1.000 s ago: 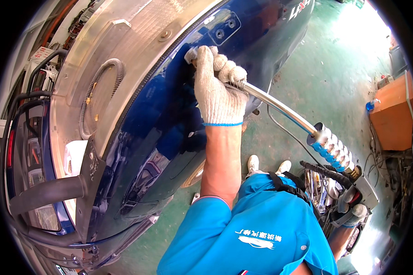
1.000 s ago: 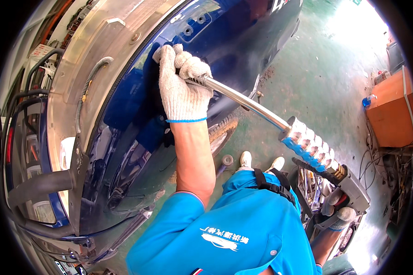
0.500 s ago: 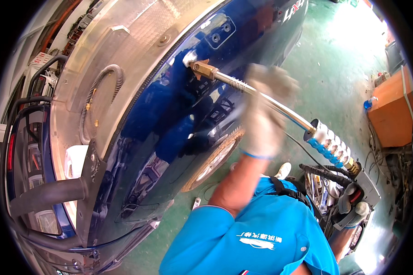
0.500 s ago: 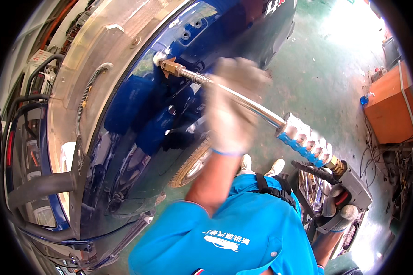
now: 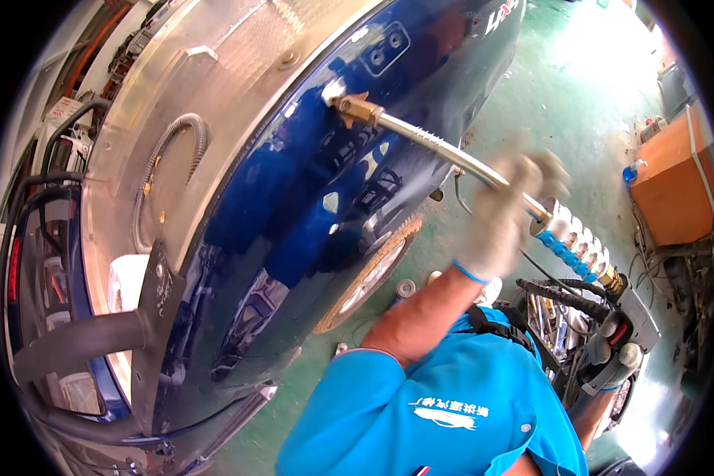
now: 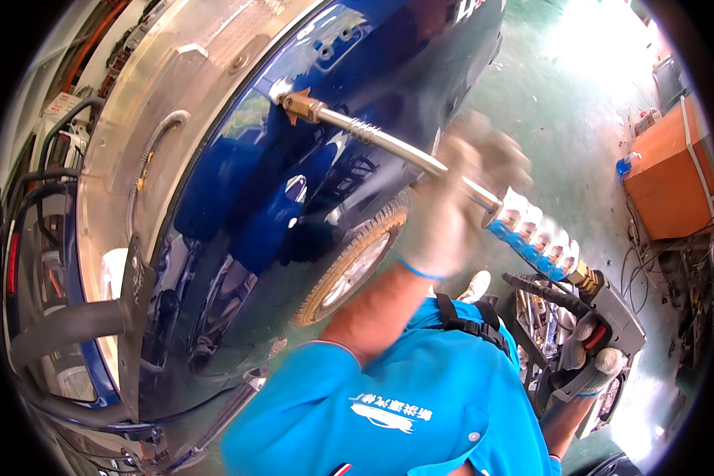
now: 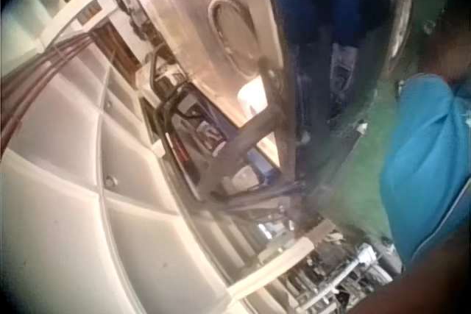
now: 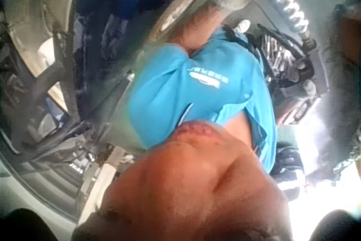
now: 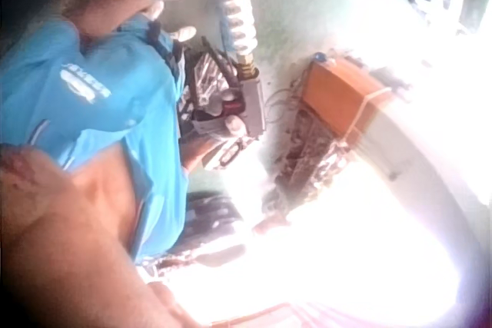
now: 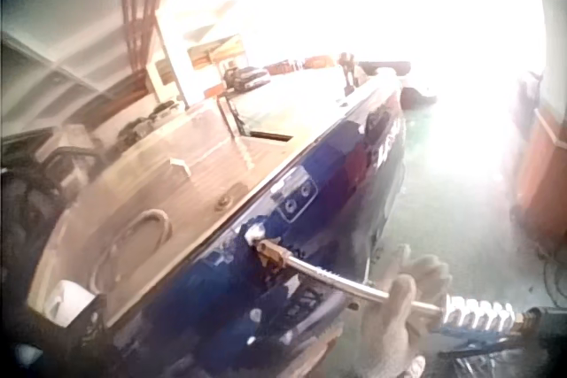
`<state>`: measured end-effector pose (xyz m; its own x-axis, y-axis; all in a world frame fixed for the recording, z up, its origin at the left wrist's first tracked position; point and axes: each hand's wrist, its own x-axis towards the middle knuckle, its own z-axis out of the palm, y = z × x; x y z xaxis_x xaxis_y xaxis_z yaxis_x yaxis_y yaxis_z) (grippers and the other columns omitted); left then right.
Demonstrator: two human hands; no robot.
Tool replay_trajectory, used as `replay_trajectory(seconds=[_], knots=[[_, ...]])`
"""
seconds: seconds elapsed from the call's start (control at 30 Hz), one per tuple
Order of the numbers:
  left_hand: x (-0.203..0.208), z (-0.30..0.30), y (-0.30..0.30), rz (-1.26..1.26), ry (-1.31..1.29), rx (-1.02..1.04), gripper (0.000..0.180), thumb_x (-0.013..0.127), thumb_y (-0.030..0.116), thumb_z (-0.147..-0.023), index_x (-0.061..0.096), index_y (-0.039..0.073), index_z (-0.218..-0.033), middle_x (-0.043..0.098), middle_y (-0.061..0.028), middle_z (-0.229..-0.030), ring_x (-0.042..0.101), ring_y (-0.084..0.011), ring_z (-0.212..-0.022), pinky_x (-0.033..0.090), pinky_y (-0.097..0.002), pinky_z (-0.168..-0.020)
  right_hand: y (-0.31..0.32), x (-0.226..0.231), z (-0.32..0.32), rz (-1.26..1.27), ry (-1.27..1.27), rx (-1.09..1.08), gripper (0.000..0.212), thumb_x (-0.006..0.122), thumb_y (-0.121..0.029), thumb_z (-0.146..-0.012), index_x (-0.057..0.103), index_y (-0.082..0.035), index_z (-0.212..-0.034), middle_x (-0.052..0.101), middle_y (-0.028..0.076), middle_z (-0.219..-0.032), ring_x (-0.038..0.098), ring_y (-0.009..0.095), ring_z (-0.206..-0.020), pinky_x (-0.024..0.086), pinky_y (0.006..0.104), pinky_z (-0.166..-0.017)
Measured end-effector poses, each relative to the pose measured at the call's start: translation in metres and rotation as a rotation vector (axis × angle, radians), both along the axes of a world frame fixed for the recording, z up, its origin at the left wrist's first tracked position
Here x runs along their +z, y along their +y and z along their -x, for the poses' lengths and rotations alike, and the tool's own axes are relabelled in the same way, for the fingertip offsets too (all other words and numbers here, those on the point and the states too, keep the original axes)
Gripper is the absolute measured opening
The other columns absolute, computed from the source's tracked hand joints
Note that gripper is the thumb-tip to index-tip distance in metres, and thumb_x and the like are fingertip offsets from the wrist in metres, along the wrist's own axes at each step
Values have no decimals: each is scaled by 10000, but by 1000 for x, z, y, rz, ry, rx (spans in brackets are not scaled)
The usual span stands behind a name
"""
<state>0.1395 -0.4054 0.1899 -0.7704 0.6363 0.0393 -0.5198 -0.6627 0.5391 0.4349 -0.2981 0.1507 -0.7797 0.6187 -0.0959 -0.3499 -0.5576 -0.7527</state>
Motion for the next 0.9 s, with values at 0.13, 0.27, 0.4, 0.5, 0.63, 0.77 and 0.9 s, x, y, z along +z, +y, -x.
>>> replay_trajectory(seconds=[0.13,0.27,0.4,0.5,0.63,0.77,0.9], knots=[[14,112,-37,-162,-279,151,256,636,346,-1001,573,106,-934,577,13,-744,541,-93,-613,487,-254,-599,-2,5,-6,41,-36,32,470,843,-271,-718,603,60,-950,566,90,-542,542,155,-417,448,272,-386],[6,153,-43,-689,-156,-308,411,591,461,-994,602,108,-785,348,61,-532,333,-86,-426,380,-268,-424,-8,12,2,-124,-21,8,476,850,-305,-720,596,36,-932,552,72,-538,496,146,-397,399,267,-379],[-18,152,-13,-1179,-47,-542,492,544,561,-987,598,113,-790,354,61,-527,330,-65,-417,391,-227,-408,-26,8,-12,-228,-48,-74,486,842,-350,-739,579,17,-918,546,52,-549,480,137,-404,380,272,-386],[16,127,-39,-910,-98,-482,465,517,506,-1023,559,119,-768,318,56,-550,300,-69,-432,381,-242,-424,-35,-11,-30,-263,-12,-116,496,837,-384,-753,567,2,-908,541,37,-558,468,129,-409,366,276,-390],[29,52,-49,-262,-75,73,266,564,396,-1036,598,133,-1034,432,58,-658,368,-81,-536,374,-255,-517,-54,-33,-44,-150,-29,-108,499,809,-427,-779,562,-14,-911,510,11,-556,430,126,-405,332,290,-393],[18,-20,-54,-16,-40,102,259,517,360,-1054,589,115,-1101,664,-8,-823,621,-143,-687,547,-367,-708,-83,-97,-87,345,82,136,480,767,-429,-798,579,-9,-934,481,6,-543,425,139,-417,341,311,-407],[-39,-71,-62,151,-160,-44,235,512,326,-1051,587,106,-1079,646,-25,-795,635,-174,-697,553,-443,-788,-89,-114,-109,360,46,89,448,791,-216,-730,618,80,-1018,560,103,-604,513,191,-469,416,317,-437]])
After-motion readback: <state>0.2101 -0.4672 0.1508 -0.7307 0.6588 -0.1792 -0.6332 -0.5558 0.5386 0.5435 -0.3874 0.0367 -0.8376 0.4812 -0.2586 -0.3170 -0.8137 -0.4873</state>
